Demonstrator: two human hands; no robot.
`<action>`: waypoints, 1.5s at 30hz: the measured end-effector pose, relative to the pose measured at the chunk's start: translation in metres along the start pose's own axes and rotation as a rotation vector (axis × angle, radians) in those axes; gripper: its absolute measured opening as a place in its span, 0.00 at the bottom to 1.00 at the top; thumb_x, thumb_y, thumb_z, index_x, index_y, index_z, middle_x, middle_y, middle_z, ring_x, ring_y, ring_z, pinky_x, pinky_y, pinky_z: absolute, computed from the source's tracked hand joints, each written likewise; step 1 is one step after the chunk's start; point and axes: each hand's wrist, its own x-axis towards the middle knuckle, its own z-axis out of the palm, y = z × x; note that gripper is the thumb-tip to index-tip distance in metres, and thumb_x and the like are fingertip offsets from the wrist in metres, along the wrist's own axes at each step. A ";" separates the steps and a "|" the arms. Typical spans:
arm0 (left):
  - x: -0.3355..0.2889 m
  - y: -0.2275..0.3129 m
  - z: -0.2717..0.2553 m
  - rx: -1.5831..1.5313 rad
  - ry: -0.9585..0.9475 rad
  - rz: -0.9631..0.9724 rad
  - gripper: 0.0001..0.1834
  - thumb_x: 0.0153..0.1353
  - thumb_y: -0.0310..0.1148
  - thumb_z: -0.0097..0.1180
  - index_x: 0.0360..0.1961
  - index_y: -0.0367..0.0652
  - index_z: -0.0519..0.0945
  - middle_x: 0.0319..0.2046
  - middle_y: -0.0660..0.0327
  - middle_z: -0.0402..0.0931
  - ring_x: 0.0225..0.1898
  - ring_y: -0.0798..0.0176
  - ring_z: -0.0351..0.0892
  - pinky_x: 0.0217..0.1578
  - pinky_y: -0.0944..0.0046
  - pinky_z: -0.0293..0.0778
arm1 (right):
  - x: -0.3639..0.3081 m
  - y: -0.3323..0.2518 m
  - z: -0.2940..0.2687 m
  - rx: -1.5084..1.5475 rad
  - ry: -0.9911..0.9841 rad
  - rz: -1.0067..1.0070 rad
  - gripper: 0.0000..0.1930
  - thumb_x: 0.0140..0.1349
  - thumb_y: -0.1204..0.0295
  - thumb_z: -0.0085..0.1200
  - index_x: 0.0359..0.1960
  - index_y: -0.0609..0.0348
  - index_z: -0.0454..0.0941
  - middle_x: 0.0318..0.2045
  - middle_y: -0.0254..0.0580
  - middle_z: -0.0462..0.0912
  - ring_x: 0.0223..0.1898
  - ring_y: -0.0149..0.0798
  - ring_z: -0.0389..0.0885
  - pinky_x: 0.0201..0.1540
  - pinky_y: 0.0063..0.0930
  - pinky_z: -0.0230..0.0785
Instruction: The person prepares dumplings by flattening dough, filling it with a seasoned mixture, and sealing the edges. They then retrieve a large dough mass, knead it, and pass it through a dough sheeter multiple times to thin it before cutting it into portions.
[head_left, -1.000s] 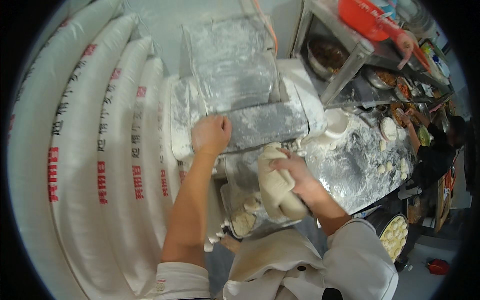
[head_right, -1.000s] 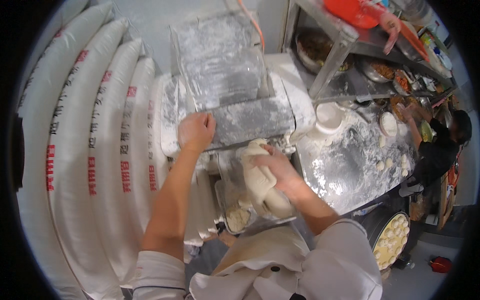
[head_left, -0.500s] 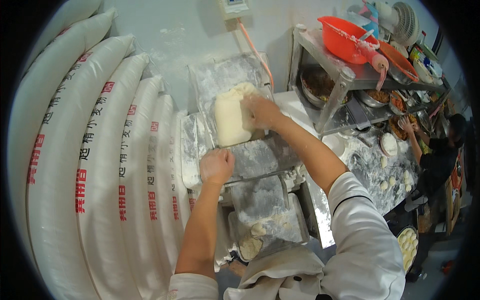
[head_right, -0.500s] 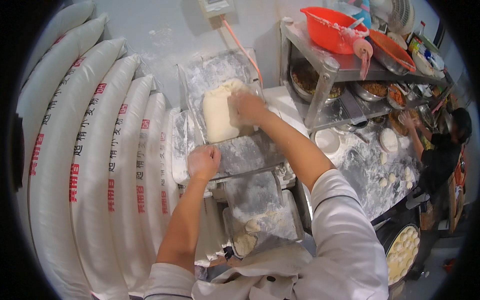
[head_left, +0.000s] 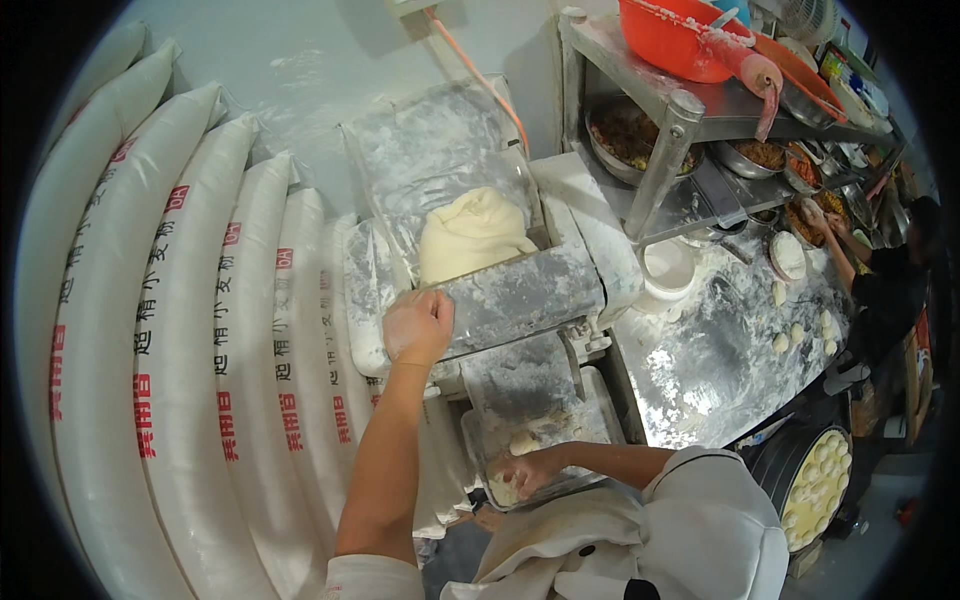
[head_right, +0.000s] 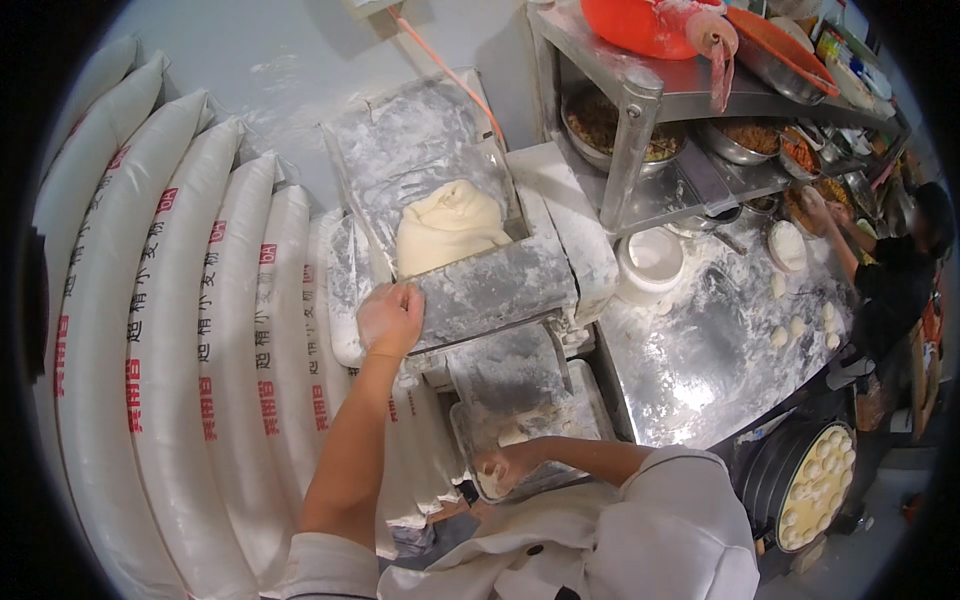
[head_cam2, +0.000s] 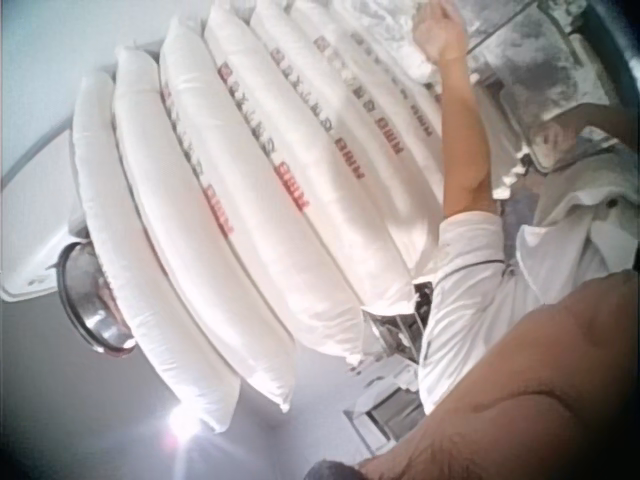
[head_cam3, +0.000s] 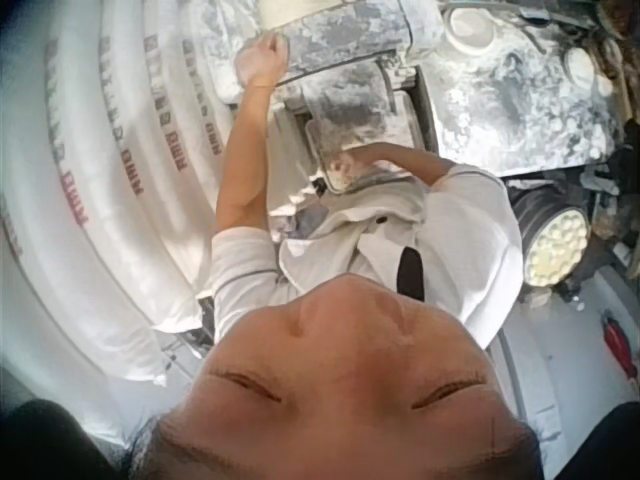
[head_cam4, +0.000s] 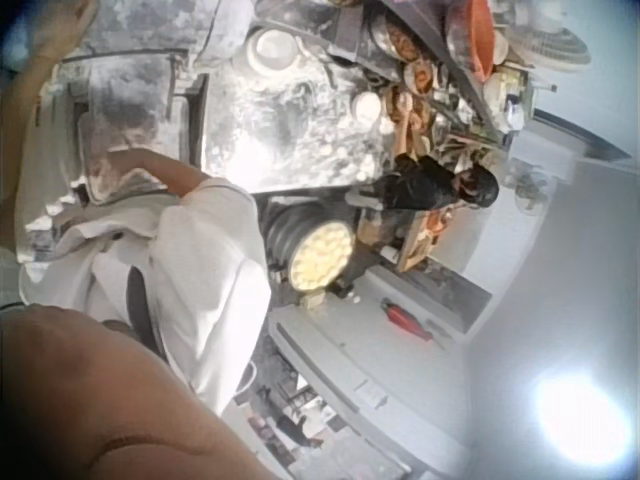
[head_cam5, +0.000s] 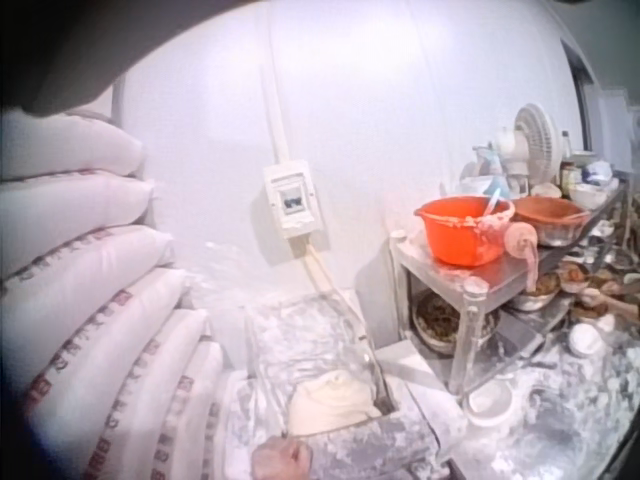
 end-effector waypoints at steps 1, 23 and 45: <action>0.000 -0.001 0.000 0.008 0.003 -0.007 0.15 0.64 0.39 0.56 0.21 0.44 0.79 0.27 0.56 0.81 0.32 0.45 0.81 0.37 0.46 0.76 | 0.019 0.025 -0.018 0.037 0.001 -0.039 0.37 0.63 0.57 0.65 0.71 0.58 0.65 0.58 0.43 0.79 0.56 0.40 0.79 0.60 0.36 0.72; 0.002 0.001 0.006 -0.030 0.044 0.020 0.15 0.65 0.37 0.56 0.21 0.43 0.77 0.24 0.54 0.79 0.30 0.44 0.80 0.33 0.45 0.74 | 0.031 -0.010 -0.145 1.444 0.808 -0.977 0.15 0.71 0.68 0.54 0.54 0.63 0.79 0.55 0.47 0.84 0.59 0.48 0.81 0.67 0.47 0.70; 0.003 0.005 0.005 0.014 -0.021 -0.016 0.17 0.66 0.41 0.54 0.25 0.43 0.81 0.28 0.53 0.81 0.33 0.44 0.81 0.36 0.45 0.76 | -0.078 0.023 -0.039 1.207 1.109 -0.357 0.26 0.63 0.80 0.62 0.64 0.62 0.73 0.53 0.42 0.84 0.54 0.41 0.83 0.56 0.34 0.74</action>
